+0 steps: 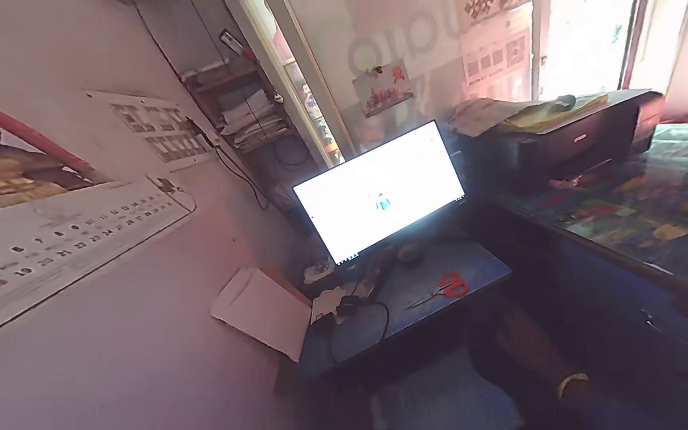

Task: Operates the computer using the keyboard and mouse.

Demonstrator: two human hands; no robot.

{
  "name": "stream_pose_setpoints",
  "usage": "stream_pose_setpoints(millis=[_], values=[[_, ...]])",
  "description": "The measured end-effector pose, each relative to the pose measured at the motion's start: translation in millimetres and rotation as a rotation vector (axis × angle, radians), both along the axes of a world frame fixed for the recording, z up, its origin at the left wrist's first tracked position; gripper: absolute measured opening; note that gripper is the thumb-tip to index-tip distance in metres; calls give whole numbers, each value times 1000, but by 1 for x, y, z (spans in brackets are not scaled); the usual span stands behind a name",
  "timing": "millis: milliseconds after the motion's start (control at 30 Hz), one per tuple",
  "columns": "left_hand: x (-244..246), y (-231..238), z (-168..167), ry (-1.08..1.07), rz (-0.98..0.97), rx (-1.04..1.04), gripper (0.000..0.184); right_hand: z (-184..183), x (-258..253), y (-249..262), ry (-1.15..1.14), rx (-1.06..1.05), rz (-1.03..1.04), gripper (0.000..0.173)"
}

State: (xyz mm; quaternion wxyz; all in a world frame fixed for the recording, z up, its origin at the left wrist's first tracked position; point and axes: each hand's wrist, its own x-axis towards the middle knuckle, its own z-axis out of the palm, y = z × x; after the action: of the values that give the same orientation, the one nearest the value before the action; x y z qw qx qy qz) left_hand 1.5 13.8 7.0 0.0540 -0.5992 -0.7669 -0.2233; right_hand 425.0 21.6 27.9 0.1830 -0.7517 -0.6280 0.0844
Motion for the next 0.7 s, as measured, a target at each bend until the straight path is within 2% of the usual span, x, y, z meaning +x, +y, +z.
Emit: stream_pose_setpoints(millis=[33,100,200,333,500,600,700], values=[[-4,0,1,-26,-33,-6,51,0,0,0,1,-6,1,61],[-10,2,2,52,-77,-11,59,-2,-2,0,11,-17,20,61],[1,8,37,42,-27,-208,69,0,-4,-4,39,-43,45,62],[9,20,42,-35,-108,-229,61,0,-4,-1,42,8,67,61],[26,23,50,-1,-148,-420,64,-7,-3,2,82,2,39,63],[18,23,26,62,-101,-313,62,-6,1,3,86,3,16,61],[9,10,19,-91,-22,-121,58,-7,1,5,85,29,13,61]])
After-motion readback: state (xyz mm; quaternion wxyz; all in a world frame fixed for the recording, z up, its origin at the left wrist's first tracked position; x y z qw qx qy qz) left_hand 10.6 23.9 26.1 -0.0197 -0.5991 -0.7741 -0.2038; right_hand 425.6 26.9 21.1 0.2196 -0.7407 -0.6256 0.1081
